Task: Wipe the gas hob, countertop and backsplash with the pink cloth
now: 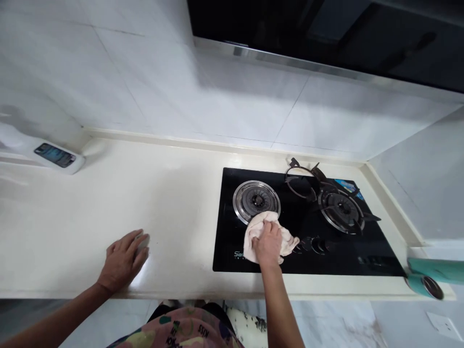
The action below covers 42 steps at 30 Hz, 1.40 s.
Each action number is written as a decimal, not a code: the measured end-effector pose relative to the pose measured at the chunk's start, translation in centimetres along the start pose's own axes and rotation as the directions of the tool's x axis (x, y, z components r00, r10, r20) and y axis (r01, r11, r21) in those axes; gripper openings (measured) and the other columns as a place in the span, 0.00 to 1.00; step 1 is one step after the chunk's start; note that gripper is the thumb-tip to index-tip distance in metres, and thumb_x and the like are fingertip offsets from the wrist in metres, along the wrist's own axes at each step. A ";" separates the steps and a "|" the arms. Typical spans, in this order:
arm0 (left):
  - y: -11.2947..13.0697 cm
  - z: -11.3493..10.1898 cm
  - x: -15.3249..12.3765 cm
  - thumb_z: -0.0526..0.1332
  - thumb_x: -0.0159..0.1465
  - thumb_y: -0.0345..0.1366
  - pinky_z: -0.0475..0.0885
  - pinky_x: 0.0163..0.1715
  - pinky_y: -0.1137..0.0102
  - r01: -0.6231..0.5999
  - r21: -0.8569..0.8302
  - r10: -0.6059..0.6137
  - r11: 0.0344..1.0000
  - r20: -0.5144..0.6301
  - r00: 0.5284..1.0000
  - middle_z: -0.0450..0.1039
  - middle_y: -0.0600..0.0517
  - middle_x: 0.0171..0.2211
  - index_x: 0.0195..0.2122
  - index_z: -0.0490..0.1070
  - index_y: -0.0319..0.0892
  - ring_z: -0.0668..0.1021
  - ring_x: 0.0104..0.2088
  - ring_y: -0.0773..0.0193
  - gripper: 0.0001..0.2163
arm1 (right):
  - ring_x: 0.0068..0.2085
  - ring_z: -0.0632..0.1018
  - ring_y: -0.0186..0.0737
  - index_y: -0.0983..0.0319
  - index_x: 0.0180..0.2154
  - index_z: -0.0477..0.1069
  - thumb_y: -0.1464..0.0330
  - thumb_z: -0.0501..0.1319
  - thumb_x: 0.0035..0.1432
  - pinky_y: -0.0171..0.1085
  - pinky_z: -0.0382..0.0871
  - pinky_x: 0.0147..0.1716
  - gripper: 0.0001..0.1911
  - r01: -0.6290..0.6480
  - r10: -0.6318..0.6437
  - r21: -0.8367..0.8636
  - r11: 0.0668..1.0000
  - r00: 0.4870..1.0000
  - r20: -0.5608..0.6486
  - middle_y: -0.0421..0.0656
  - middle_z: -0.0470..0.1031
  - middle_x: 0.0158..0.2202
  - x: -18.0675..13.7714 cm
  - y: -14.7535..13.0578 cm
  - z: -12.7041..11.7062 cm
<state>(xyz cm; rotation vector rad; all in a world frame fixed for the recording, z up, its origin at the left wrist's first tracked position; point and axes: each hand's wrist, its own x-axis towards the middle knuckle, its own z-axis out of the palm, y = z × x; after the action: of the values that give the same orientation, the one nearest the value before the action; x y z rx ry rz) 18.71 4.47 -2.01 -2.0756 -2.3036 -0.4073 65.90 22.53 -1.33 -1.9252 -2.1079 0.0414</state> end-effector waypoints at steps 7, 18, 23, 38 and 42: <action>0.0 0.2 -0.4 0.53 0.74 0.44 0.65 0.62 0.49 0.009 -0.003 -0.009 1.000 0.010 1.000 0.75 0.39 0.65 0.60 0.76 0.46 0.74 0.65 0.45 0.19 | 0.62 0.68 0.57 0.65 0.62 0.65 0.74 0.69 0.50 0.50 0.63 0.64 0.37 0.208 -0.219 0.112 0.972 0.971 0.099 0.58 0.68 0.62 0.9 -9.4 1.0; 0.3 -0.1 -0.7 0.55 0.75 0.44 0.64 0.63 0.51 0.004 -0.042 -0.004 0.999 0.001 1.000 0.75 0.41 0.65 0.60 0.75 0.47 0.74 0.66 0.48 0.18 | 0.61 0.71 0.63 0.70 0.62 0.65 0.64 0.69 0.62 0.51 0.64 0.62 0.32 -0.049 0.032 0.081 0.995 0.979 0.204 0.66 0.67 0.62 11.6 -15.7 2.9; 0.4 -0.3 -0.9 0.55 0.75 0.42 0.66 0.62 0.51 -0.010 -0.043 0.009 0.999 -0.023 1.000 0.76 0.41 0.64 0.61 0.74 0.46 0.74 0.65 0.49 0.17 | 0.59 0.74 0.64 0.74 0.61 0.64 0.59 0.65 0.66 0.53 0.67 0.59 0.32 -0.196 0.178 0.064 0.979 0.960 0.217 0.70 0.67 0.61 18.1 -14.2 3.4; 0.8 -0.7 -1.0 0.57 0.75 0.42 0.68 0.62 0.49 0.008 -0.084 -0.009 0.996 -0.012 1.000 0.76 0.42 0.64 0.61 0.75 0.47 0.75 0.65 0.47 0.17 | 0.64 0.68 0.69 0.71 0.66 0.62 0.63 0.59 0.65 0.60 0.61 0.64 0.32 -0.054 0.049 0.065 0.996 0.995 0.084 0.70 0.65 0.65 16.0 -14.4 4.7; 0.4 -0.3 -1.0 0.56 0.75 0.42 0.69 0.61 0.49 -0.015 -0.065 0.012 0.998 -0.047 0.999 0.76 0.42 0.64 0.60 0.76 0.47 0.76 0.64 0.47 0.17 | 0.64 0.69 0.64 0.68 0.65 0.63 0.66 0.61 0.62 0.55 0.63 0.64 0.32 0.077 -0.084 0.090 0.993 0.994 0.076 0.65 0.65 0.67 9.8 -14.5 3.9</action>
<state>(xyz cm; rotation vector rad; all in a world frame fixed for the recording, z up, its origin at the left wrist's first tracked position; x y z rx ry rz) 19.18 3.42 -1.80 -2.0864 -2.2790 -0.5319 50.29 31.25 -0.10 -1.8147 -2.1946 0.1930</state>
